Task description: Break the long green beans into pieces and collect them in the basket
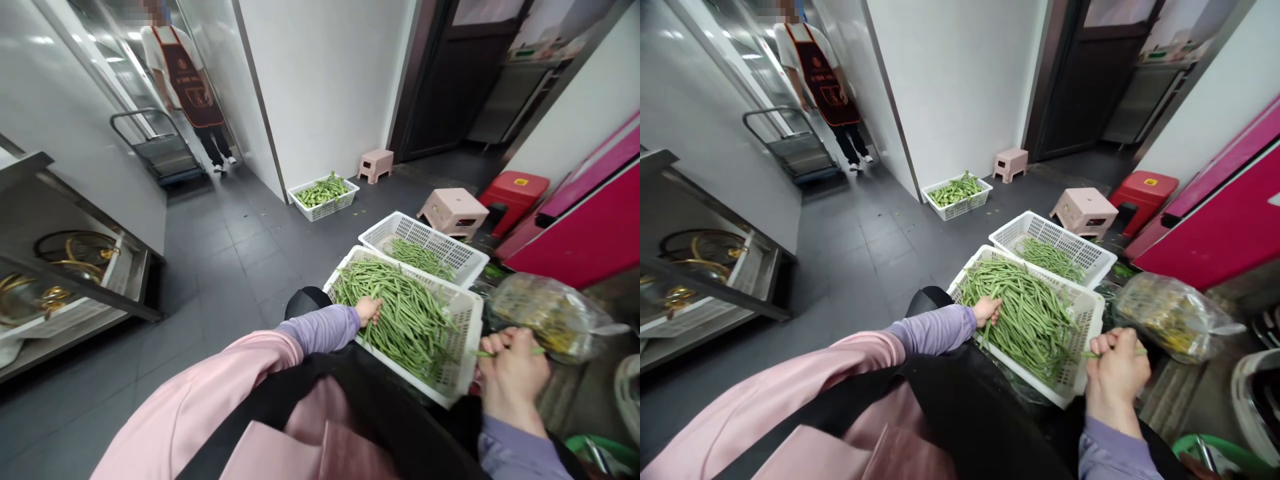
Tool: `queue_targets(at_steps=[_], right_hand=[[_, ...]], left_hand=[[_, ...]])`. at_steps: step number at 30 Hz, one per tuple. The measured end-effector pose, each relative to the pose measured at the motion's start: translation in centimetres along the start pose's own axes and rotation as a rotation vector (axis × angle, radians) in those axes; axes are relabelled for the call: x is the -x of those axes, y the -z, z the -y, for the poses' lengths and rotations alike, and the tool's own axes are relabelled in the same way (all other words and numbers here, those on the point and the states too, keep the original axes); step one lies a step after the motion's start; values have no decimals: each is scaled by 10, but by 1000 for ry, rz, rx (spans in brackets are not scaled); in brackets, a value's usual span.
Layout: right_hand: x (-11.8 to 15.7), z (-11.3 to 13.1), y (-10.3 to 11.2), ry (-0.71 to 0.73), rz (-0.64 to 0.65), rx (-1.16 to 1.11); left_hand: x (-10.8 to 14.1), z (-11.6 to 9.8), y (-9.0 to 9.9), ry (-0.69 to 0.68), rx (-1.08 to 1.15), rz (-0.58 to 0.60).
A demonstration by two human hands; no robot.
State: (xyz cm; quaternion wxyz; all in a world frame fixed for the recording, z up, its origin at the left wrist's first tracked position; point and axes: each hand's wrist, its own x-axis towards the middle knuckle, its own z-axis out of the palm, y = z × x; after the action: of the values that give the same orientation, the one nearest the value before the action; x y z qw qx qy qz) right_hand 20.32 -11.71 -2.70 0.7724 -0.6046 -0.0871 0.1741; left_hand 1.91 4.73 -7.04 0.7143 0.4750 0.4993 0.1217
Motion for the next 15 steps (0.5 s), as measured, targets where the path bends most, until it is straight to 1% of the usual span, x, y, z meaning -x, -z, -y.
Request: queue_targets(at_steps=[2, 3, 4, 5, 6, 8, 10, 11, 12, 14, 15], right_hand=[[-13, 4, 7, 30, 8, 372], [-16, 3, 8, 12, 50, 553], [-16, 0, 7, -39, 121, 680], [-14, -4, 5, -110, 199, 731], [-9, -9, 1, -194, 285, 713], [6, -18, -8, -393, 509, 557], [24, -22, -17, -592, 759, 379], [33, -22, -21, -665, 844, 314], [39, -20, -25, -714, 884, 268], [46, -15, -30, -759, 863, 140], [46, -12, -31, -791, 845, 82]], left_hand=[[8, -9, 2, -43, -10, -11], [13, -16, 3, -86, -21, 4], [19, -25, 3, -131, -37, 27], [25, -34, 2, -172, -56, 58], [32, -42, 1, -206, -77, 90], [44, -57, -4, -251, -119, 132], [52, -66, -10, -293, -163, 140], [54, -68, -12, -305, -177, 134], [54, -68, -15, -308, -182, 126], [50, -66, -19, -289, -176, 120], [45, -64, -20, -305, -161, 82]])
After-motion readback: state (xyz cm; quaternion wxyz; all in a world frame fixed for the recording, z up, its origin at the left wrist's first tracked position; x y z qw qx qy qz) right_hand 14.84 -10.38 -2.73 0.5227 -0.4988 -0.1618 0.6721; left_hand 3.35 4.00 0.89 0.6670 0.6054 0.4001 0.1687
